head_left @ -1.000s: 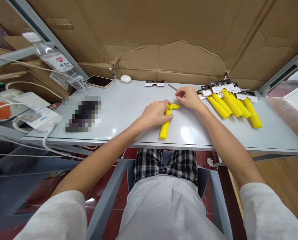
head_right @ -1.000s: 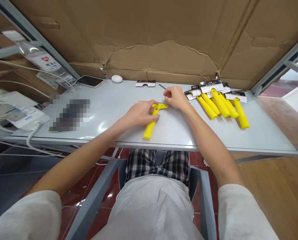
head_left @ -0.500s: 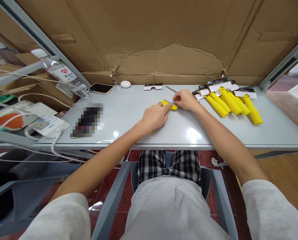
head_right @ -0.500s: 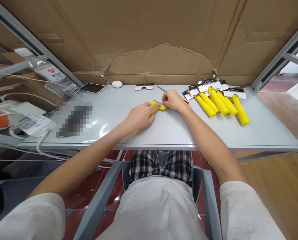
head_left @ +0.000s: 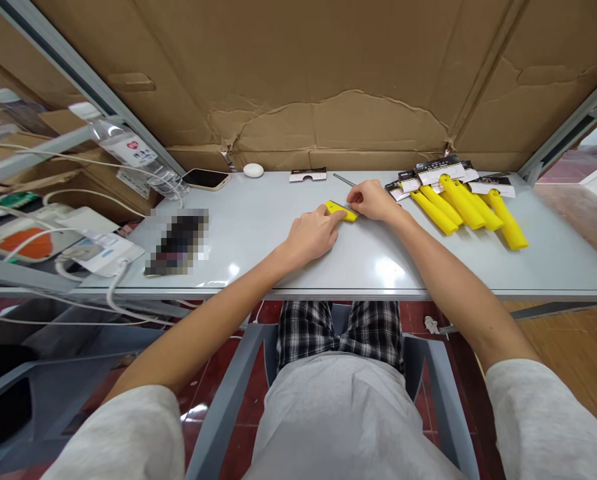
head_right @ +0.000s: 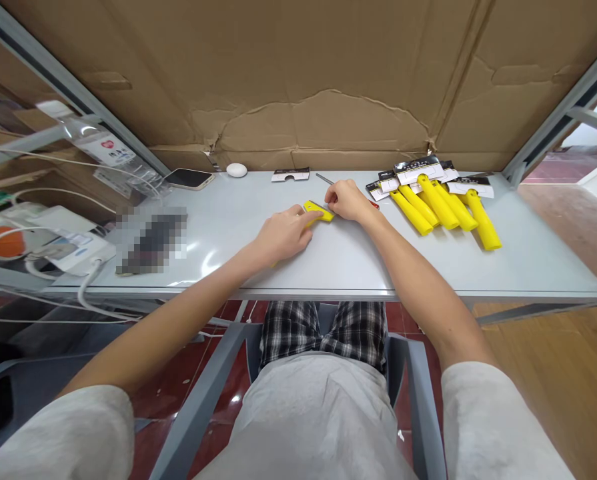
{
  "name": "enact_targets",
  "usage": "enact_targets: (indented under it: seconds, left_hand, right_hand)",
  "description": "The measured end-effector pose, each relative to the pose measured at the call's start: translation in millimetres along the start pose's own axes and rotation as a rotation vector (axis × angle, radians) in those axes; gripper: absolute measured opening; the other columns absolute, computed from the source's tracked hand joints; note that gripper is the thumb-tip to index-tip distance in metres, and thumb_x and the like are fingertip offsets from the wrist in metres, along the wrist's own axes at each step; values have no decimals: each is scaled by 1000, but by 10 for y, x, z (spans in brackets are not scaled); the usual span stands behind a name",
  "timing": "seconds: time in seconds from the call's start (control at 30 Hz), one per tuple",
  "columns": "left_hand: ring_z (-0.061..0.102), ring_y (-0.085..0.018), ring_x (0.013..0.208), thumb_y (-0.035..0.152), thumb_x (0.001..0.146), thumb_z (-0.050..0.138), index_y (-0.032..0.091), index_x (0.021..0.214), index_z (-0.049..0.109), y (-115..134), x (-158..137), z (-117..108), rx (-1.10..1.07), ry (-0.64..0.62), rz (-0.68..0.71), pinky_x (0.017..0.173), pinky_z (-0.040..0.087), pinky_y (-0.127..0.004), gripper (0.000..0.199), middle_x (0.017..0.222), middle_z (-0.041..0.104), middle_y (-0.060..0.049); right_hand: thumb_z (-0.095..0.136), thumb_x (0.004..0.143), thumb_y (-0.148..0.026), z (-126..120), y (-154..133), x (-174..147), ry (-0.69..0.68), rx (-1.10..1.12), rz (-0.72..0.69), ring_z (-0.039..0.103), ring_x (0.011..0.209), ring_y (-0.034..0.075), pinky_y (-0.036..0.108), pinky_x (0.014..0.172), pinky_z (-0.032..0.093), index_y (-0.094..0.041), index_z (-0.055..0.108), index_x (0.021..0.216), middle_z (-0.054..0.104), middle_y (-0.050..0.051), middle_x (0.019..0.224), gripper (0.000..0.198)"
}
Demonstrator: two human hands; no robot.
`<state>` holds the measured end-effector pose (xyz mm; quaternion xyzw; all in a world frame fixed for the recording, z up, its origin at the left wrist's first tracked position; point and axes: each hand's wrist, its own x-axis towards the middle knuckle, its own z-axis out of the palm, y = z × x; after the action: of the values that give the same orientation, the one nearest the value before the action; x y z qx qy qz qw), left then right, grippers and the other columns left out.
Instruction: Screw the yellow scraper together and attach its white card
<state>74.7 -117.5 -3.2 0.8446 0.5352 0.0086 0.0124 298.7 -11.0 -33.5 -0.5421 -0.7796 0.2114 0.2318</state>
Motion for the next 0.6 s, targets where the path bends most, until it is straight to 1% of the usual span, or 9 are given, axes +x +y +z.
enact_targets:
  seconds: [0.13,0.23,0.37,0.43,0.5,0.53,0.6]
  left_hand:
    - [83,-41,119,21,118,47,34,184,66,-32,-11,29,-10,11,4,100,63,-53,69,154,76,-21]
    - [82,-39,119,19,117,50,35,183,68,-86,-26,57,-46,29,5,104,62,-53,70,149,78,-20]
    - [79,-36,123,18,114,56,31,176,75,-230,4,93,-182,104,50,112,62,-51,65,139,81,-18]
    - [78,-34,120,19,112,61,29,171,78,-330,41,114,-301,158,68,116,62,-51,62,133,84,-16]
    - [78,-28,108,18,109,65,28,169,79,-422,78,141,-481,193,44,115,63,-50,62,136,85,-13]
    - [77,-24,98,17,108,66,28,169,78,-455,94,157,-607,199,11,109,66,-47,63,140,84,-12]
    - [73,-18,81,15,106,64,27,172,74,-481,123,187,-898,175,-58,89,68,-41,67,144,83,-13]
  right_hand:
    - [76,90,-14,1,0,5,-1,0,2,79,100,17,35,117,69,-10,94,115,86,12,111,31]
    - [78,89,-16,-1,7,13,-1,2,-7,78,99,17,35,119,69,-9,94,115,86,13,108,31]
    - [78,89,-15,-4,42,29,-5,9,-24,76,95,17,36,120,68,-10,94,112,85,12,103,29]
    - [79,88,-15,-3,73,44,2,6,-27,75,92,17,37,119,67,-11,95,111,85,11,100,28]
    - [80,88,-15,0,107,62,8,0,-28,74,90,17,38,118,67,-11,95,111,84,10,98,28]
    - [81,88,-16,2,122,70,7,-2,-30,74,89,17,38,117,67,-12,96,111,84,10,98,28]
    - [81,87,-17,1,142,80,1,-2,-33,74,89,17,37,116,67,-11,96,111,84,10,97,29]
